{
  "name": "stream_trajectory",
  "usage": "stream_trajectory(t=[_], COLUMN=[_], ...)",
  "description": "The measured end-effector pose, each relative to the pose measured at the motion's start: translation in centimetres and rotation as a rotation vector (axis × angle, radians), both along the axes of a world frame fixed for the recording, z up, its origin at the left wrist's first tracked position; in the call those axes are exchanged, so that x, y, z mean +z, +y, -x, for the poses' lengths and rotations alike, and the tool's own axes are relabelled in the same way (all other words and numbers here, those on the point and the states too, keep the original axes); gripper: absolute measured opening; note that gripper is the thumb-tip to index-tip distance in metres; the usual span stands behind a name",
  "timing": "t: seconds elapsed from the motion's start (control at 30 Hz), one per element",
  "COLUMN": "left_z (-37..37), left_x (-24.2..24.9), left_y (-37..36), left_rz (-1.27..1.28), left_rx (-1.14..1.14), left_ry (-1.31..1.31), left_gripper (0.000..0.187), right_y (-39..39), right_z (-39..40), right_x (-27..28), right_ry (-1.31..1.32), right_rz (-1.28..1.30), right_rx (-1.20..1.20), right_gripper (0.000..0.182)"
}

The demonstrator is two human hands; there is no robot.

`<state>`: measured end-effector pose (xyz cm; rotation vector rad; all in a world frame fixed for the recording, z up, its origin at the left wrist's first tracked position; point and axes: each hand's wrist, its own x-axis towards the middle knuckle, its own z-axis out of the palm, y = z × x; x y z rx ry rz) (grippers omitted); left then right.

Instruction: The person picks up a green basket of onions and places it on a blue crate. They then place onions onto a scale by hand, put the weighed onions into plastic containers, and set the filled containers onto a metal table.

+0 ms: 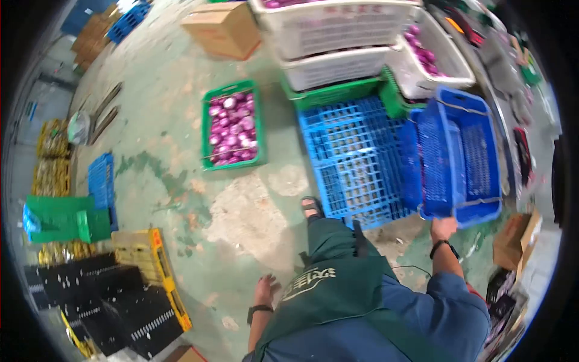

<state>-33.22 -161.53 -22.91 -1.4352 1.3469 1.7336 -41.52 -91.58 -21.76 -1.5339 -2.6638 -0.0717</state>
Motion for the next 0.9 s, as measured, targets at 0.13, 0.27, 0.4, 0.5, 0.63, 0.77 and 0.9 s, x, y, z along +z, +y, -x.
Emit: stream_trajectory(t=[0.13,0.27,0.4,0.5,0.63,0.77,0.9], left_z=[11.3,19.4,24.7,26.5,30.9,36.2,42.0], left_x=[2.1,4.6,4.7,0.2,-2.0,-8.1,-8.1], left_y=[-4.0,-7.1,-9.2,-12.2,-17.2,-25.3,-34.0], left_rz=[0.111,0.084,0.11,0.383,0.627,0.647,0.58], left_rx=[0.114,0.099,-0.081,-0.445,-0.945,-1.273,-1.526], left_ry=[0.069,0.201,0.198,0.109,0.077,0.253,0.336], left_gripper=[0.038,0.033,0.023,0.032,0.047,0.045,0.046], right_y=[-9.0,-21.6,-34.0,-41.5,-49.6,-57.8,-66.1], right_z=[7.0,18.0,28.5,34.4,37.8,39.6,35.6], right_x=[-1.4,-3.6,-3.8,-1.5,-5.0,-7.3,-14.8], right_ry=[0.029,-0.039,0.071,0.009,0.067,0.133,0.021], right_rz=[0.429,0.981,1.246,1.281,1.301,1.444,1.402], right_rx=[-0.145,0.238,0.434,0.473,0.478,0.132,-0.156], right_gripper=[0.067,0.065,0.047,0.045,0.04,0.032,0.032])
